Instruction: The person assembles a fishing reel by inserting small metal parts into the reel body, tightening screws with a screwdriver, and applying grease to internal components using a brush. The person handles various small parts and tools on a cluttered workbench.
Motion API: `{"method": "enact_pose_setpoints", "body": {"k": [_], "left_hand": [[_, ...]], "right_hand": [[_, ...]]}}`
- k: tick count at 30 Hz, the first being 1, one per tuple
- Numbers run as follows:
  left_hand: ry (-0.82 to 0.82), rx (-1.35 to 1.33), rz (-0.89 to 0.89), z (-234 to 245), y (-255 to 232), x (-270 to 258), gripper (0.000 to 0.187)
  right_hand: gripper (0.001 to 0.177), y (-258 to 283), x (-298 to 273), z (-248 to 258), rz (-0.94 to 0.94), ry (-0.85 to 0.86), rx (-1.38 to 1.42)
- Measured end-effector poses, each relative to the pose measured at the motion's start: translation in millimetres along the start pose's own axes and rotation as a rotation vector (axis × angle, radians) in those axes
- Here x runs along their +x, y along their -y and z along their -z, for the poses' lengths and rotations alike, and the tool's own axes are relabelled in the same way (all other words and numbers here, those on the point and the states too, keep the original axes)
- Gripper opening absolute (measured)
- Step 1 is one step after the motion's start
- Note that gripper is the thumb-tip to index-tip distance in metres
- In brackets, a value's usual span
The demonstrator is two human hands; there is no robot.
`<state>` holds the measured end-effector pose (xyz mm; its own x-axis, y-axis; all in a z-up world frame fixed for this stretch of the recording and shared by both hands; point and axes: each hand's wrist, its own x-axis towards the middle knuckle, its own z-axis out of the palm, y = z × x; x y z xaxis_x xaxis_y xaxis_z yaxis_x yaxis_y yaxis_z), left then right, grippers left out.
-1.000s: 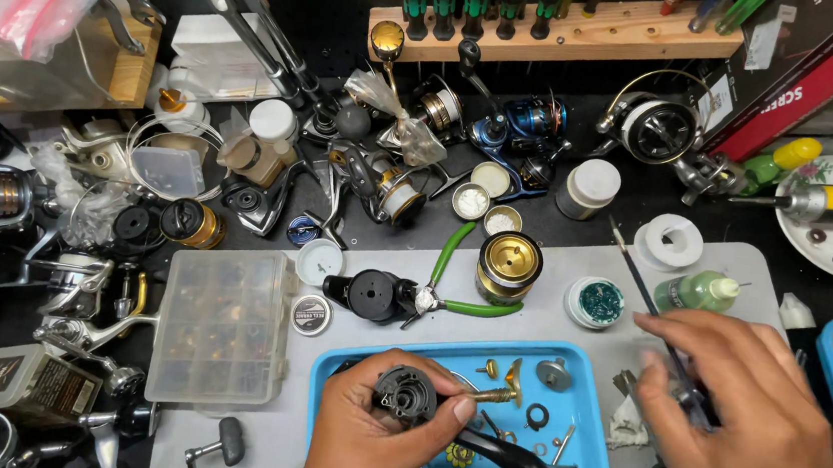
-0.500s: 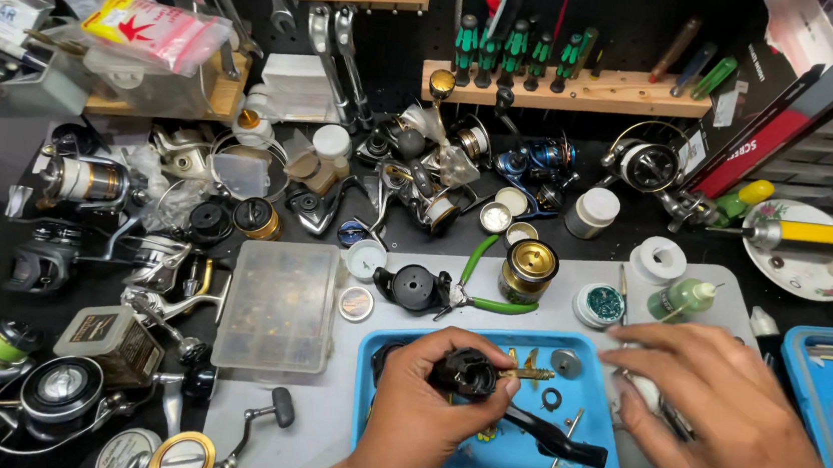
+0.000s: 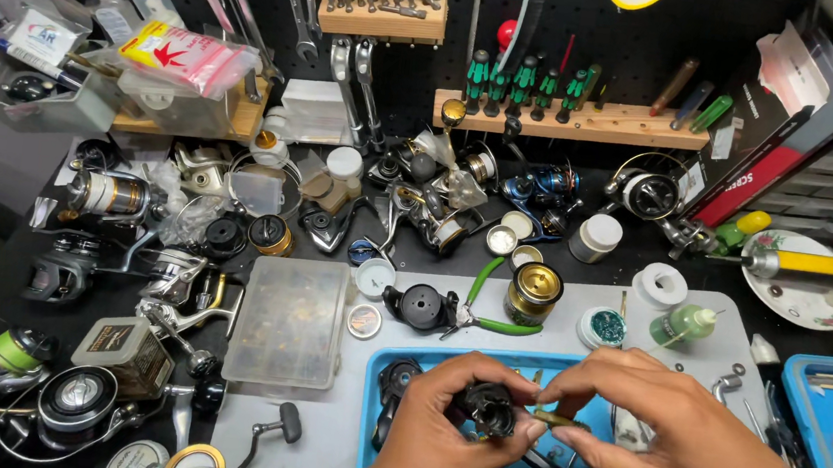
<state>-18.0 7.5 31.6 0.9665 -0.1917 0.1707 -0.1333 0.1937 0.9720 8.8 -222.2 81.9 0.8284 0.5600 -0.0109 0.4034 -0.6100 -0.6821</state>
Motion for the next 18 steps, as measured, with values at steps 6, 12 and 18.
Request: {"method": "enact_pose_setpoints", "body": {"k": [6,12,18], "left_hand": [[0.072,0.129,-0.047,4,0,7,0.016],[0.144,0.074,-0.031,0,3,6,0.018],[0.188,0.089,-0.012,1,8,7,0.02]], "right_hand": [[0.019,-4,-5,9,-0.03,-0.202,0.15],[0.011,6,-5,-6,0.255,-0.42,0.377],[0.053,18,-8,-9,0.302,-0.392,0.349]]}}
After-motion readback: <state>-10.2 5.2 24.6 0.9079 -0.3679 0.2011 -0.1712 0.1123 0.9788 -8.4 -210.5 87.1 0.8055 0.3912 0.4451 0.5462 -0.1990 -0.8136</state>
